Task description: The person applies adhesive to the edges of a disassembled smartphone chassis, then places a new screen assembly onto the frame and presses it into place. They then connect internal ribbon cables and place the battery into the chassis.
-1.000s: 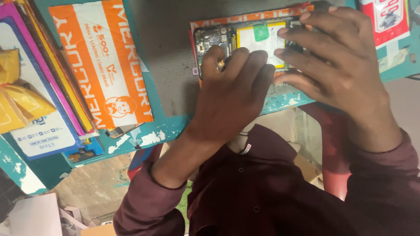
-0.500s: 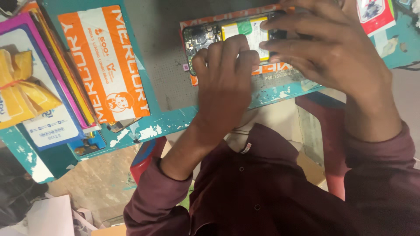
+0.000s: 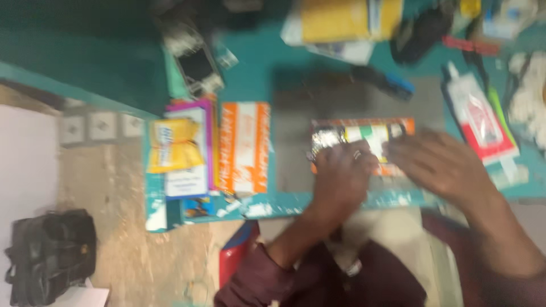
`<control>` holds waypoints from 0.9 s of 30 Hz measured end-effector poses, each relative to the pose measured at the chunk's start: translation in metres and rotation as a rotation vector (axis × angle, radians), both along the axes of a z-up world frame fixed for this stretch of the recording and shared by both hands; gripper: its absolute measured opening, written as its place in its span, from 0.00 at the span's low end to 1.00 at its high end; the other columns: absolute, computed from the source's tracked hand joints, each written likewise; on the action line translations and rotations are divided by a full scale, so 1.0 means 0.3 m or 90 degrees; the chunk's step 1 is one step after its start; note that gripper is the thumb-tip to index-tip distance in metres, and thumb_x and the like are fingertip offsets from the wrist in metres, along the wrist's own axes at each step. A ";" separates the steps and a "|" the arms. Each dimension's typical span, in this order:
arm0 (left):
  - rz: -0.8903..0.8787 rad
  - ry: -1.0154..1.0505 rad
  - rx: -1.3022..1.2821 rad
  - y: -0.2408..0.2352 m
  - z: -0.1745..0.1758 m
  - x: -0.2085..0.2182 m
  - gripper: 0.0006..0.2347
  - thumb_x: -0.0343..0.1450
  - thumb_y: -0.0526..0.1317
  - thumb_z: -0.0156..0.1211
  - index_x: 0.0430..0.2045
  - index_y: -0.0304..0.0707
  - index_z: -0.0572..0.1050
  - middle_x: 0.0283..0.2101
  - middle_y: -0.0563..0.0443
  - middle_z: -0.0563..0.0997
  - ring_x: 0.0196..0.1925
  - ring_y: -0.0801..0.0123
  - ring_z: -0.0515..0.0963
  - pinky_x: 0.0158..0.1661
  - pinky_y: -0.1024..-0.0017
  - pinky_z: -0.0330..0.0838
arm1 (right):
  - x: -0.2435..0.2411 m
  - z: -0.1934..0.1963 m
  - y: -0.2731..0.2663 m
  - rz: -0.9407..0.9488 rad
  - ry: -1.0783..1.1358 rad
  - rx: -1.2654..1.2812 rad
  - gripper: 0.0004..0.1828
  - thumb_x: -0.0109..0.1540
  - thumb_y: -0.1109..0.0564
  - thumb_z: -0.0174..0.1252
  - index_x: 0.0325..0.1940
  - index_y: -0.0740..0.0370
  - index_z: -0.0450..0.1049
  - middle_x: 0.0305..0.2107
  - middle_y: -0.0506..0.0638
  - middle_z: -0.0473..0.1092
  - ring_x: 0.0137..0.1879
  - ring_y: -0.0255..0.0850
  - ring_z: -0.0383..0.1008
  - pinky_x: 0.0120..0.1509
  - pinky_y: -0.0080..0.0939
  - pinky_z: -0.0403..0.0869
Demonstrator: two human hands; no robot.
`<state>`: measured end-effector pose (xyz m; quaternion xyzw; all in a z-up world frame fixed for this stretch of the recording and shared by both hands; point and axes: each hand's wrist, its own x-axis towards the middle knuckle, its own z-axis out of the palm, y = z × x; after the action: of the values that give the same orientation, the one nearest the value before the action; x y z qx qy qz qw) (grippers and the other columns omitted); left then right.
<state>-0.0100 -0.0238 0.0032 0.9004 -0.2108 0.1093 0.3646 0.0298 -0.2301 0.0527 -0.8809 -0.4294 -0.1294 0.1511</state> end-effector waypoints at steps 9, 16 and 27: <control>0.025 -0.036 -0.047 -0.004 -0.032 -0.034 0.04 0.73 0.35 0.59 0.39 0.43 0.76 0.51 0.53 0.74 0.57 0.58 0.72 0.59 0.54 0.59 | -0.032 -0.064 -0.017 -0.022 -0.025 0.015 0.27 0.47 0.65 0.61 0.51 0.63 0.76 0.51 0.52 0.76 0.56 0.49 0.76 0.56 0.50 0.73; 0.018 -0.112 0.030 -0.003 -0.040 -0.022 0.12 0.67 0.28 0.57 0.41 0.43 0.79 0.52 0.51 0.75 0.56 0.59 0.71 0.58 0.53 0.59 | -0.026 -0.051 0.005 -0.017 -0.037 0.032 0.27 0.48 0.64 0.63 0.53 0.64 0.75 0.51 0.54 0.75 0.51 0.48 0.77 0.54 0.50 0.73; 0.001 -0.138 0.074 0.001 -0.033 -0.039 0.12 0.70 0.32 0.59 0.47 0.41 0.79 0.58 0.49 0.76 0.58 0.57 0.75 0.56 0.52 0.64 | -0.015 0.041 0.047 -0.027 -0.031 0.072 0.21 0.55 0.63 0.62 0.53 0.62 0.77 0.51 0.52 0.76 0.56 0.47 0.77 0.57 0.50 0.73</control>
<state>-0.0218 -0.0235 -0.0066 0.9031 -0.2542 0.1938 0.2869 0.0253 -0.2158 0.0649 -0.8763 -0.4064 -0.1782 0.1874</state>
